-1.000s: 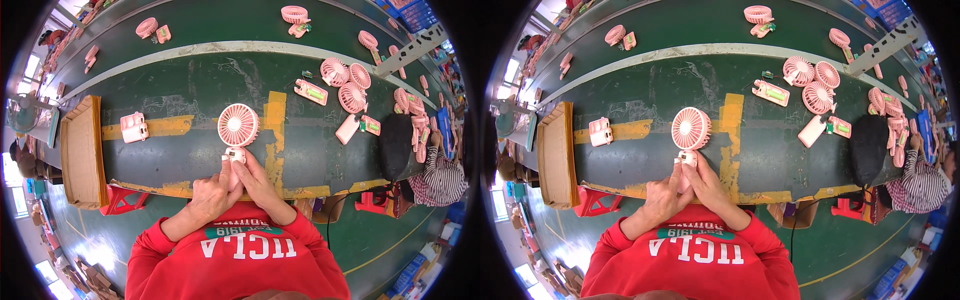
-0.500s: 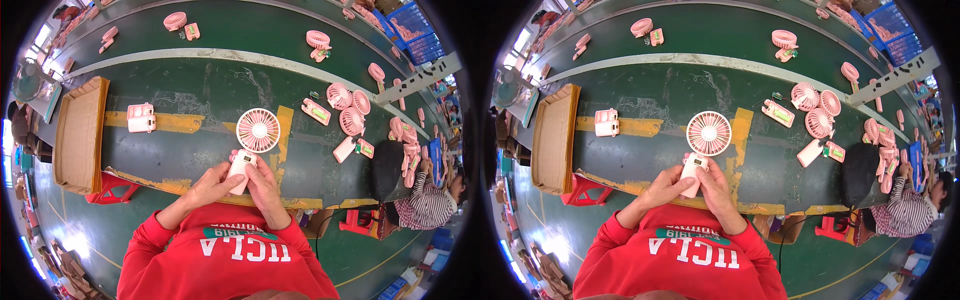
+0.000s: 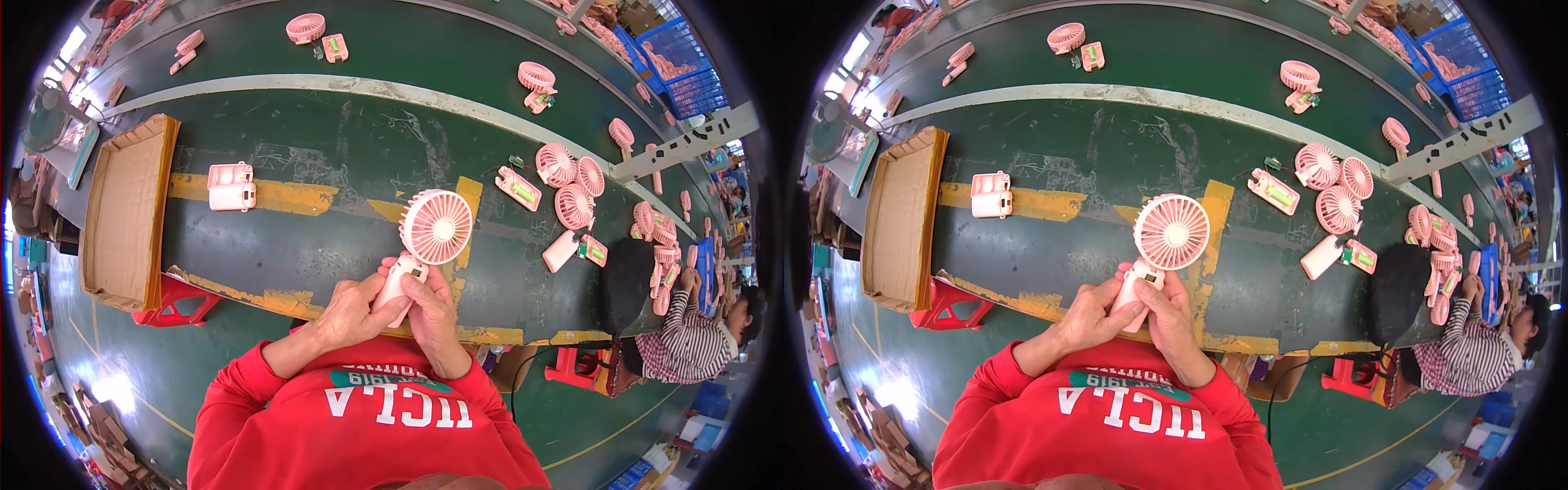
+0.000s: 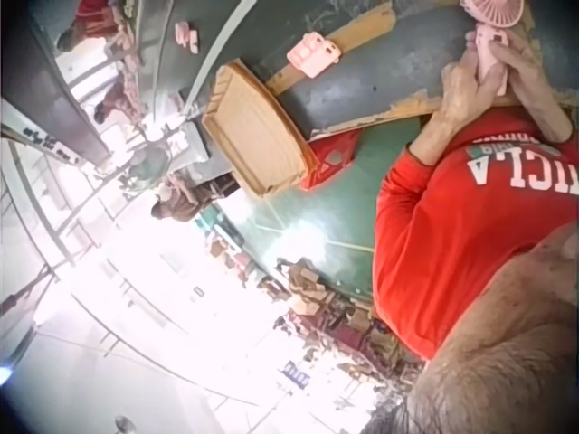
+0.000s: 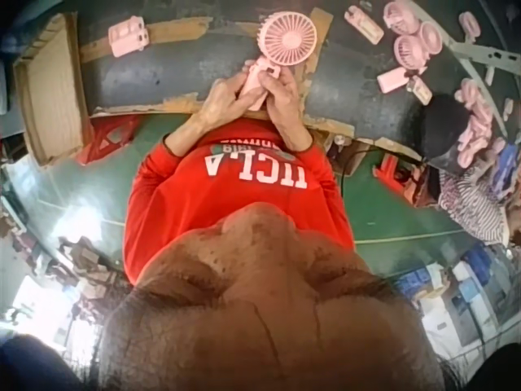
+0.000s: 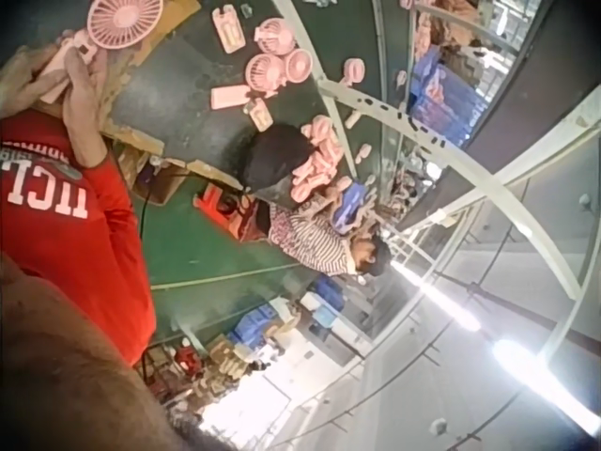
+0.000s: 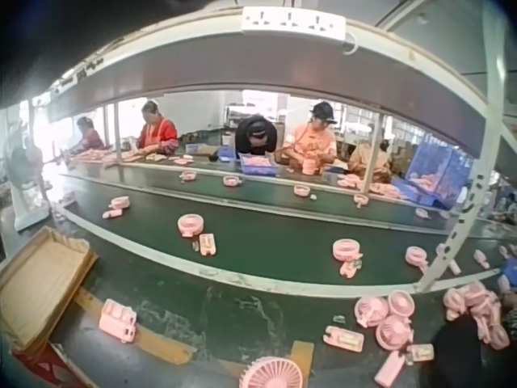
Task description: The person assembles handheld fans by fitting the fan parts and battery components into the handle casing, snapping the outer cover onto the handle, and placing the assembled fans onto the conveyor belt.
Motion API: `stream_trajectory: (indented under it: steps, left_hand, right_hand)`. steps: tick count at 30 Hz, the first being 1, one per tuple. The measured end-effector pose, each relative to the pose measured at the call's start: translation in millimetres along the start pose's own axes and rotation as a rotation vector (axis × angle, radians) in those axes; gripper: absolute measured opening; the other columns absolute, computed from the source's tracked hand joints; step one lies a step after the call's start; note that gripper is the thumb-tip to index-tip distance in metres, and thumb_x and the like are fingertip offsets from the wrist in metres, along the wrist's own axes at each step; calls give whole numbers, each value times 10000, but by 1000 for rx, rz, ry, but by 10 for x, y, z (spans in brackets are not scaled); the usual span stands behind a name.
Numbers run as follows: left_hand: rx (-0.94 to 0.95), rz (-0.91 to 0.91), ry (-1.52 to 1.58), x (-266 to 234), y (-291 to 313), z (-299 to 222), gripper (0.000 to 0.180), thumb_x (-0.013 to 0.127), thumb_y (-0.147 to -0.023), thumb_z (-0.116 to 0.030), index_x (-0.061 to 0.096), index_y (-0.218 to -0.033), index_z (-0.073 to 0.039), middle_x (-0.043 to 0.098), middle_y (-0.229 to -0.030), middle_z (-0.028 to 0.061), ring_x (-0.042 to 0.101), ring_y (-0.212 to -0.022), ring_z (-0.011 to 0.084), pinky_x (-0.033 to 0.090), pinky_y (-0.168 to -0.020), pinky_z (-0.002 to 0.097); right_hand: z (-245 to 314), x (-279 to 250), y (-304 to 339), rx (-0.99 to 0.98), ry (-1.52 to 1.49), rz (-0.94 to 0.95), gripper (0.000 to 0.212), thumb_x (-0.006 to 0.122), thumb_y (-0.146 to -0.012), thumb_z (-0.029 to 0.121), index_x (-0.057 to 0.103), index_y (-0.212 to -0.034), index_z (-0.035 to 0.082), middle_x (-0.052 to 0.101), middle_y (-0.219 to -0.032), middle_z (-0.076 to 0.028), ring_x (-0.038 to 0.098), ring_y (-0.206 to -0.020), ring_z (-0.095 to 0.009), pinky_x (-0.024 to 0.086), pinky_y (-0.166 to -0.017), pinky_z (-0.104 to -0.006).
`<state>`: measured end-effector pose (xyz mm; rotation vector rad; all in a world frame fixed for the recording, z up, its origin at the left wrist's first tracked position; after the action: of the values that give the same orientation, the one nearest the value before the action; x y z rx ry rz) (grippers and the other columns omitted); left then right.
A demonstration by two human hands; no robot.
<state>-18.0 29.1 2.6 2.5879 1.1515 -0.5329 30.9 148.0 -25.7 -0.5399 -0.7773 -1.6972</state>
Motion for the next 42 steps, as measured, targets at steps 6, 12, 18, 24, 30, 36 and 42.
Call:
stream_trajectory:
  steps: [6,12,18,24,30,36,42]
  left_hand:
    - [-90,99,153,35,-34,148,221,567,-901,-181,535,-907,38,591,-687,69,544,-618,73,450,-513,277]
    - [-236,192,355,57,-118,193,268,518,-937,-229,533,-1012,28,602,-780,47,552,-628,77,462,-541,228]
    - [-276,208,346,89,-200,171,281,509,-941,-236,537,-1020,32,593,-793,43,551,-643,79,461,-552,219]
    - [-266,200,412,95,-347,262,301,513,-938,-227,513,-1085,35,585,-809,38,546,-647,81,468,-564,220]
    - [-207,194,461,53,-460,225,324,509,-922,-207,479,-1148,23,606,-818,52,571,-640,95,475,-567,230]
    - [-74,-87,526,-416,-1250,158,277,521,-892,-154,539,-1104,24,630,-810,80,577,-592,113,471,-543,246]
    - [449,-588,-483,-713,-2507,-67,312,588,-809,-119,528,-1110,-63,579,-962,143,605,-783,333,495,-669,421]
  right_hand:
    - [8,2,-50,-11,44,-24,345,563,-885,87,454,-1202,5,570,-1156,-128,554,-1059,-180,453,-918,-324]
    - [56,-4,-148,-8,113,12,325,527,-908,111,453,-1210,15,569,-1153,-112,561,-1029,-159,462,-887,-301]
    - [95,-69,-233,-27,131,33,337,511,-917,121,431,-1228,22,559,-1162,-110,568,-1005,-154,481,-845,-294]
    - [155,-80,-366,18,159,7,305,498,-928,143,446,-1200,14,573,-1129,-112,572,-985,-151,492,-816,-283]
    - [213,-90,-577,53,197,32,310,473,-948,177,441,-1209,13,580,-1109,-109,574,-967,-143,488,-807,-271]
    - [185,-173,-969,-99,369,-31,385,410,-981,286,434,-1228,-10,578,-1128,-134,585,-989,-180,457,-861,-269]
    - [111,-197,-942,-242,733,13,260,438,-955,98,447,-1188,-16,605,-1057,-146,618,-887,-170,489,-803,-275]
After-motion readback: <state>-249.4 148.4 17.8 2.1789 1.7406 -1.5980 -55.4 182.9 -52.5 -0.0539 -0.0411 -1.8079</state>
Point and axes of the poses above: each hand's wrist, its own y-axis away from the middle knuckle, its own x-axis out of the palm, z = x × y, the point moved 3 cm from there along -y, towards the middle knuckle
